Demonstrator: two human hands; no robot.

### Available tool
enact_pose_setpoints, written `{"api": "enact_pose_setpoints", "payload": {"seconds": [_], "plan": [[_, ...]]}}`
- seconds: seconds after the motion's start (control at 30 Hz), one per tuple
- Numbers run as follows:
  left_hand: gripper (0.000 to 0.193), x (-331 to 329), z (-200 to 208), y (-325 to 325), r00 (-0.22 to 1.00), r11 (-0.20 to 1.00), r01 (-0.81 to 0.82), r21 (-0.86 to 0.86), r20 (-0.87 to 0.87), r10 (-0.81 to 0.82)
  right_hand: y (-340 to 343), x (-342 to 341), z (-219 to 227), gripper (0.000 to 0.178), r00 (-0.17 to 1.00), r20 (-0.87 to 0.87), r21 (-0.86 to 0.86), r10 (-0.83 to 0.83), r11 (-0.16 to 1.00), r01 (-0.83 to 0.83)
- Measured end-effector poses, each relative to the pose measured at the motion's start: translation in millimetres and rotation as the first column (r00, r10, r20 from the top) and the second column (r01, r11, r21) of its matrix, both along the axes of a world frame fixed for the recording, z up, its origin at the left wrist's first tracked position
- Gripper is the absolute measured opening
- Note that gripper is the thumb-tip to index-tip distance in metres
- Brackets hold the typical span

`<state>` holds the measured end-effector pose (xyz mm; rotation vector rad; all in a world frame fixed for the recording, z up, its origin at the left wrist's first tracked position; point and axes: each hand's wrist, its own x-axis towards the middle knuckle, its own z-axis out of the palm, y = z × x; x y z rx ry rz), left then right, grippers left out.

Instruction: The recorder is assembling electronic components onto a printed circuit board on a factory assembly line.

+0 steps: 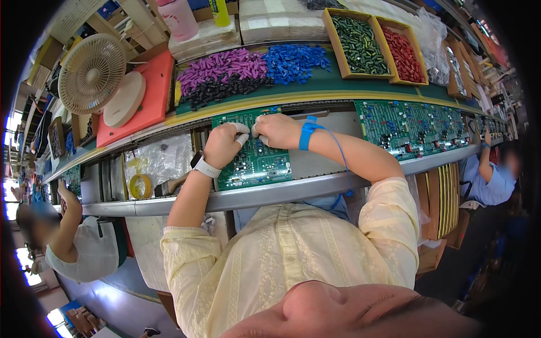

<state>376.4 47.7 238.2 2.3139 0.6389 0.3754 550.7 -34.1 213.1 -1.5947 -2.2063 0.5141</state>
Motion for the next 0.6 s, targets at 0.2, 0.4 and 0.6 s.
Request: {"api": "enact_pose_setpoints", "payload": {"seconds": [0.2, 0.4, 0.6], "plan": [[0.009, 1, -9, 3, 0.994, 0.974, 0.090, 0.207, 0.047, -0.102, 0, 9, 9, 0.014, 0.997, -0.078, -0.025, -0.004, 1.000, 0.002], [0.008, 5, -12, 2, 0.995, 0.974, 0.099, 0.202, -0.007, -0.100, 16, 98, 17, 0.015, 0.879, 0.101, 0.220, -0.465, 0.873, 0.436], [0.007, 8, -13, 2, 0.995, 0.979, 0.095, 0.182, -0.020, -0.093, 10, 134, -3, 0.021, 0.802, 0.147, 0.142, -0.578, 0.815, 0.562]]}}
